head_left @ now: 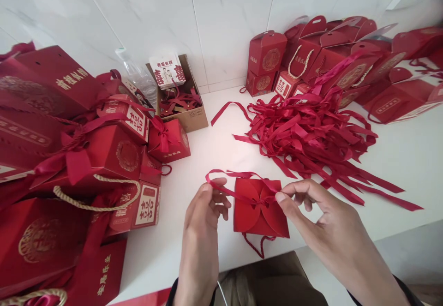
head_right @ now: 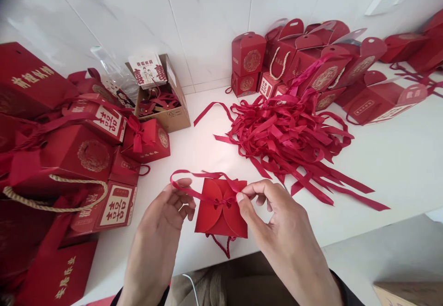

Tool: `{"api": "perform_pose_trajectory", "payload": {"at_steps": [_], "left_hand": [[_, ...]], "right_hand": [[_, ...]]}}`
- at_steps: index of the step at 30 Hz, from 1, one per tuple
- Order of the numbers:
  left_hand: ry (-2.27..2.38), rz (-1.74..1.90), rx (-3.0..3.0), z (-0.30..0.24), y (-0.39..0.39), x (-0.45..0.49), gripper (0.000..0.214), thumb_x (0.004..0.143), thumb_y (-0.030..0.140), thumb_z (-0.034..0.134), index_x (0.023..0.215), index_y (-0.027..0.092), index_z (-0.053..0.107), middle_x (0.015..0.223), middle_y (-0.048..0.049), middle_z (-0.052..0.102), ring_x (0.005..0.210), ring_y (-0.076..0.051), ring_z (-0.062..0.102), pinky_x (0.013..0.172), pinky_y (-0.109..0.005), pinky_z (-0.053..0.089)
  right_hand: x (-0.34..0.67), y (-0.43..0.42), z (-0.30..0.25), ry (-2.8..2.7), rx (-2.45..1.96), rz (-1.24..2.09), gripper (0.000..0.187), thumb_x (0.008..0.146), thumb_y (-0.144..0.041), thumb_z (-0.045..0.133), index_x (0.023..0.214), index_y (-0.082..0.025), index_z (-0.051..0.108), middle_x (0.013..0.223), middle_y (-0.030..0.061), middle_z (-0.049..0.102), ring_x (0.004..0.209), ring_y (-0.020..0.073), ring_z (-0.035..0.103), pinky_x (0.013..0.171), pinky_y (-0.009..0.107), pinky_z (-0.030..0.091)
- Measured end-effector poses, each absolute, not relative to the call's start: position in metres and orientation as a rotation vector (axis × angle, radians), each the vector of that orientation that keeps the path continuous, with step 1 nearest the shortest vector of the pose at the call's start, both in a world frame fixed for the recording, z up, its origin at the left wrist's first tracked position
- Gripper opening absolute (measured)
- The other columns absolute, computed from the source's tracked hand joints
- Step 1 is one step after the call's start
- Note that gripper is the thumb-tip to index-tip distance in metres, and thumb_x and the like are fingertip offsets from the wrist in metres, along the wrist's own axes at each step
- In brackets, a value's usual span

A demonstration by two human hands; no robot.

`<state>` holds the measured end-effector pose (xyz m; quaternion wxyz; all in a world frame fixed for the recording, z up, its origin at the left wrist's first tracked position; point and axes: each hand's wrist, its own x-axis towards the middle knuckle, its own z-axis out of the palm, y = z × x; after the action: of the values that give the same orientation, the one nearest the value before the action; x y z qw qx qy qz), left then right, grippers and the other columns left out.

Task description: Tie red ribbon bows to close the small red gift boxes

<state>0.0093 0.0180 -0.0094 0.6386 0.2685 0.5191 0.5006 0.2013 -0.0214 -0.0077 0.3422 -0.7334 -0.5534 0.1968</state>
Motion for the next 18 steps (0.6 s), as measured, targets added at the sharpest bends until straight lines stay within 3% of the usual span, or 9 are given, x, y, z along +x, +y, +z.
{"api": "perform_pose_trajectory", "payload": {"at_steps": [2, 4, 8, 15, 18], "left_hand": [[1.230, 1.049, 0.786, -0.006, 0.014, 0.012, 0.034, 0.095, 0.054, 0.066, 0.100, 0.023, 0.078, 0.079, -0.0018, 0.057, 0.078, -0.016, 0.051, 0.071, -0.025, 0.047], [1.256, 1.005, 0.950, -0.002, 0.010, 0.014, 0.030, 0.095, 0.052, 0.069, 0.089, 0.023, 0.075, 0.074, 0.0009, 0.051, 0.072, -0.014, 0.045, 0.072, -0.023, 0.045], [1.268, 1.107, 1.000, 0.000, 0.007, 0.014, 0.036, 0.098, 0.051, 0.065, 0.076, 0.022, 0.066, 0.073, 0.0013, 0.056, 0.070, -0.014, 0.047, 0.068, -0.023, 0.043], [1.281, 1.122, 1.100, 0.002, 0.007, 0.019, 0.025, 0.098, 0.046, 0.066, 0.087, 0.024, 0.073, 0.081, -0.0005, 0.068, 0.079, -0.018, 0.057, 0.076, -0.028, 0.047], [1.302, 1.091, 1.345, 0.006, 0.009, 0.022, 0.020, 0.099, 0.037, 0.065, 0.085, 0.025, 0.073, 0.081, -0.0007, 0.069, 0.079, -0.019, 0.058, 0.077, -0.031, 0.045]], "right_hand": [[0.201, -0.023, -0.008, -1.438, -1.913, 0.500, 0.024, 0.094, -0.055, 0.065, 0.088, -0.032, 0.065, 0.084, 0.0001, 0.069, 0.069, 0.0185, 0.057, 0.048, 0.024, 0.047], [0.201, -0.023, -0.008, -1.442, -1.888, 0.504, 0.022, 0.096, -0.053, 0.064, 0.092, -0.032, 0.063, 0.086, 0.0001, 0.070, 0.068, 0.0181, 0.058, 0.048, 0.024, 0.047], [0.203, -0.023, -0.007, -1.509, -1.808, 0.440, 0.015, 0.101, -0.046, 0.059, 0.105, -0.033, 0.065, 0.091, -0.0012, 0.073, 0.072, 0.0173, 0.063, 0.063, 0.027, 0.055], [0.200, -0.023, -0.001, -1.836, -1.631, 0.439, 0.017, 0.104, -0.035, 0.060, 0.121, -0.033, 0.064, 0.108, 0.0008, 0.076, 0.097, 0.0200, 0.074, 0.083, 0.032, 0.060], [0.198, -0.017, 0.007, -1.892, -1.538, 0.430, 0.031, 0.106, -0.028, 0.057, 0.137, -0.033, 0.056, 0.120, 0.0030, 0.075, 0.106, 0.0199, 0.073, 0.091, 0.033, 0.060]]}}
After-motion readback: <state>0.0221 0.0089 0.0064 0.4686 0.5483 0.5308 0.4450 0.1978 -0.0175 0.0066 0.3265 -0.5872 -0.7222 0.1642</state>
